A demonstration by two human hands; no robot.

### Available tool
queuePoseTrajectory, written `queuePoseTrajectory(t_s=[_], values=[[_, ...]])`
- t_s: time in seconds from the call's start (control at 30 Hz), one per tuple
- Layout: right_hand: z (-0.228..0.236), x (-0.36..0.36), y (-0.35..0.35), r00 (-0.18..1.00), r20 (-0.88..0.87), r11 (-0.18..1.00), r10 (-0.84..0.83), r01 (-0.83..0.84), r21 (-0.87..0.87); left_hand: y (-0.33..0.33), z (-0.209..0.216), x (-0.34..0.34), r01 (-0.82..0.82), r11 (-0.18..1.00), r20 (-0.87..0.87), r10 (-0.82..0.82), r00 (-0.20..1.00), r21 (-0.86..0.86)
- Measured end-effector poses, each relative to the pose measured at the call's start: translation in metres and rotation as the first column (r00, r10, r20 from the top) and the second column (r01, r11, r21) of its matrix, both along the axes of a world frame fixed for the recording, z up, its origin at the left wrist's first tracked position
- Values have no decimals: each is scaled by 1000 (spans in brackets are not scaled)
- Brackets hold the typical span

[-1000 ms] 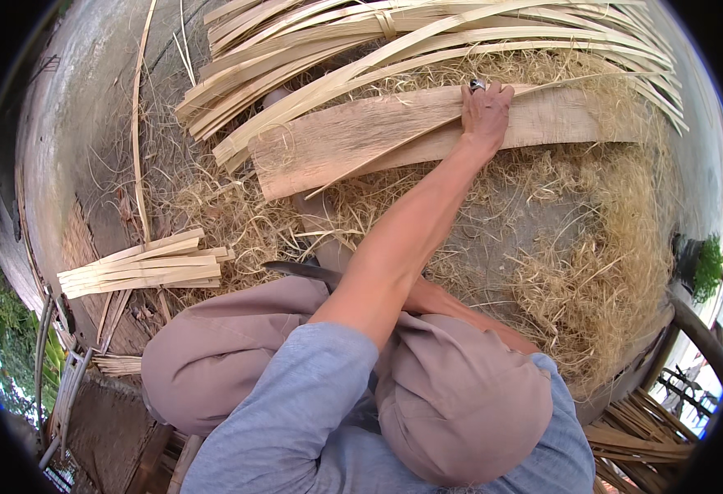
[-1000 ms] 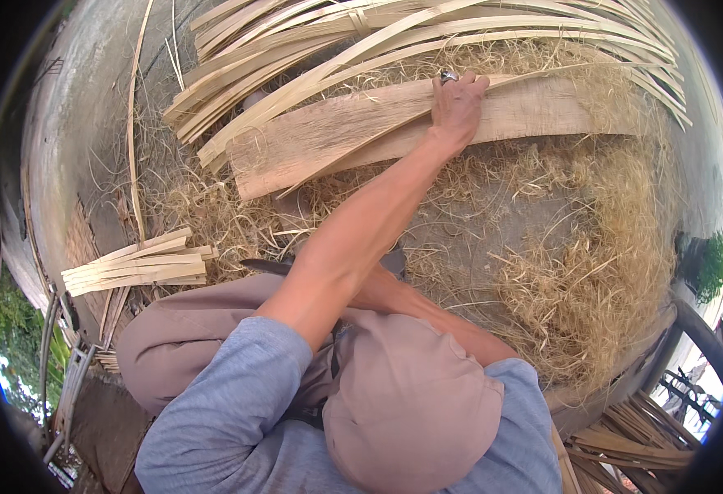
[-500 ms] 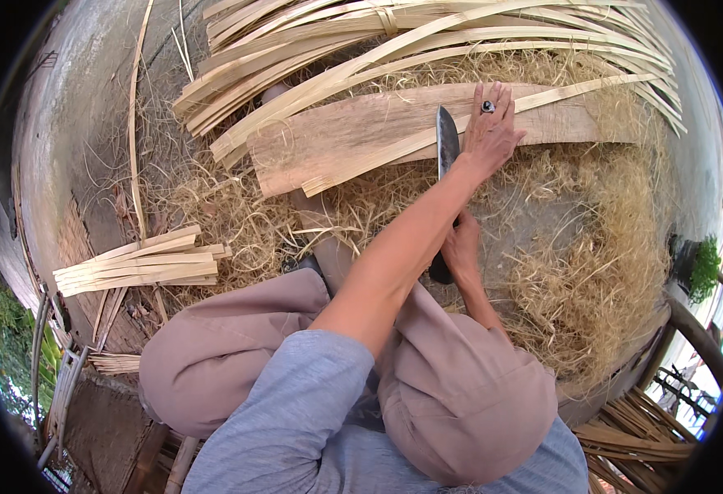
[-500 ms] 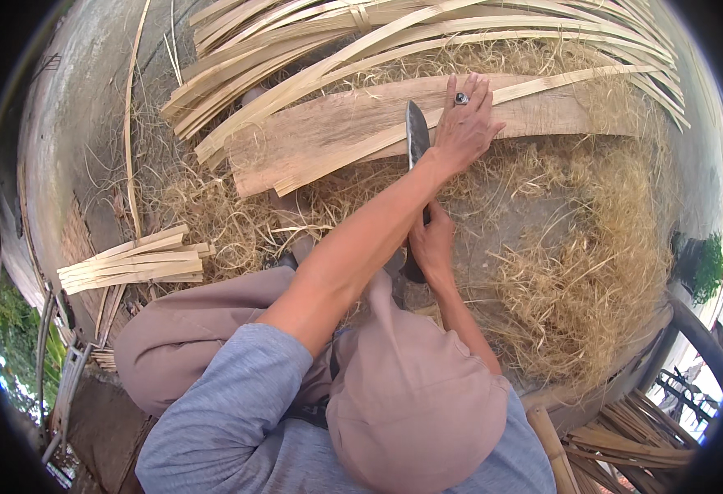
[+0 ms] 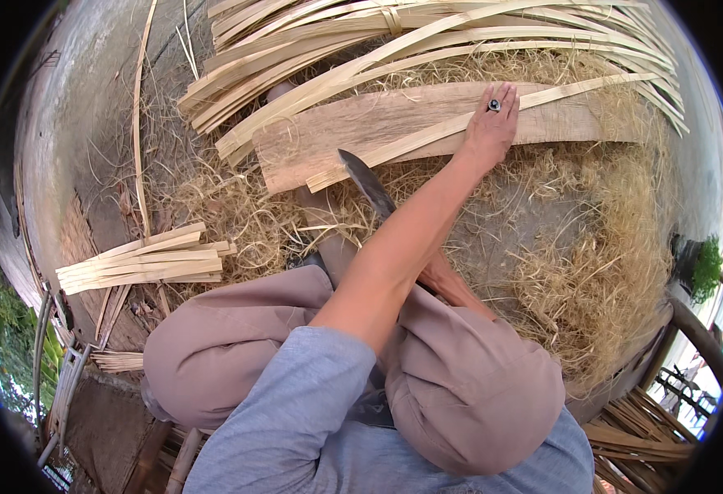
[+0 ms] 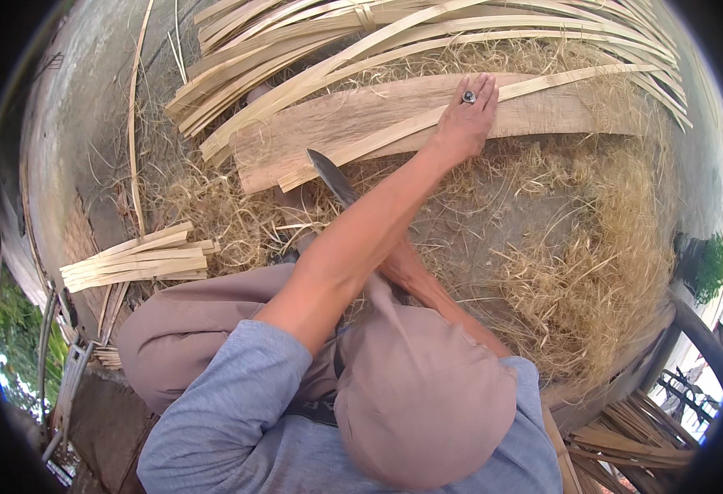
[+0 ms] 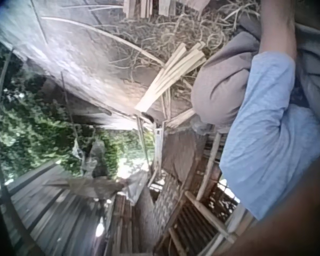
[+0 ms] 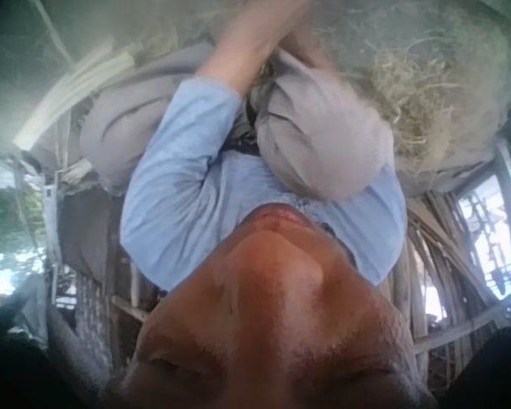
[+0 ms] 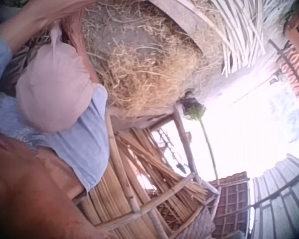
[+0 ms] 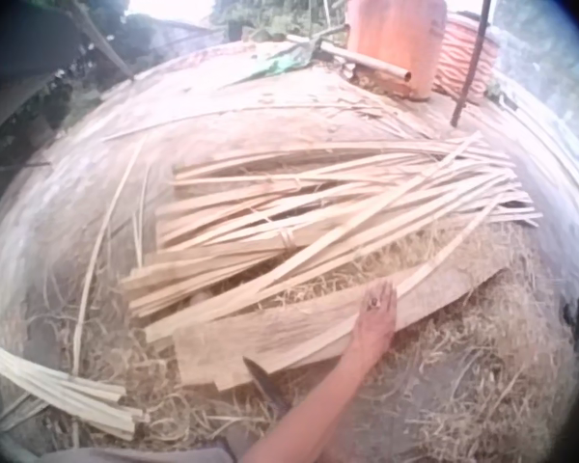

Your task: The person sits on the ground and uses a knife to split long bamboo strips into thinner slats. They repeatedly position each strip on a wooden board, strike it with the knife to split it, and place the finished slats into a pile.

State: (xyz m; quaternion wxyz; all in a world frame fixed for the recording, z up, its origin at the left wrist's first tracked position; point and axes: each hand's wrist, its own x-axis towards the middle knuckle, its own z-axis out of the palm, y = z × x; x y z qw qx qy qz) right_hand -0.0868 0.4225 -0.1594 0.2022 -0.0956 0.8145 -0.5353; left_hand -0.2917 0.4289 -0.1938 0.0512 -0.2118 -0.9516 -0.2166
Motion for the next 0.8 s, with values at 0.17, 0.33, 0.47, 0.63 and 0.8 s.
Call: queuePoseTrajectory(t_s=[0.17, 0.33, 0.47, 0.63, 0.8], values=[[8, -11, -7, 987, 158, 996, 8, 7, -91, -9, 3, -4, -28, 998, -9, 27, 1000, -62], [-1, 10, -18, 977, 163, 974, 138, -104, -200, -6, 9, 0, 15, 994, 19, -13, 1000, -110], [-17, -11, 10, 990, 141, 986, -21, 44, -160, 8, 20, -31, 126, 985, 201, -147, 969, 115], [19, -26, 12, 920, 301, 961, -252, 274, -33, -14, 5, -49, -42, 944, 119, 3, 993, 326], [-7, -18, 24, 921, 305, 965, -241, 260, -23, -34, 30, 13, 38, 951, 103, -6, 995, -307]])
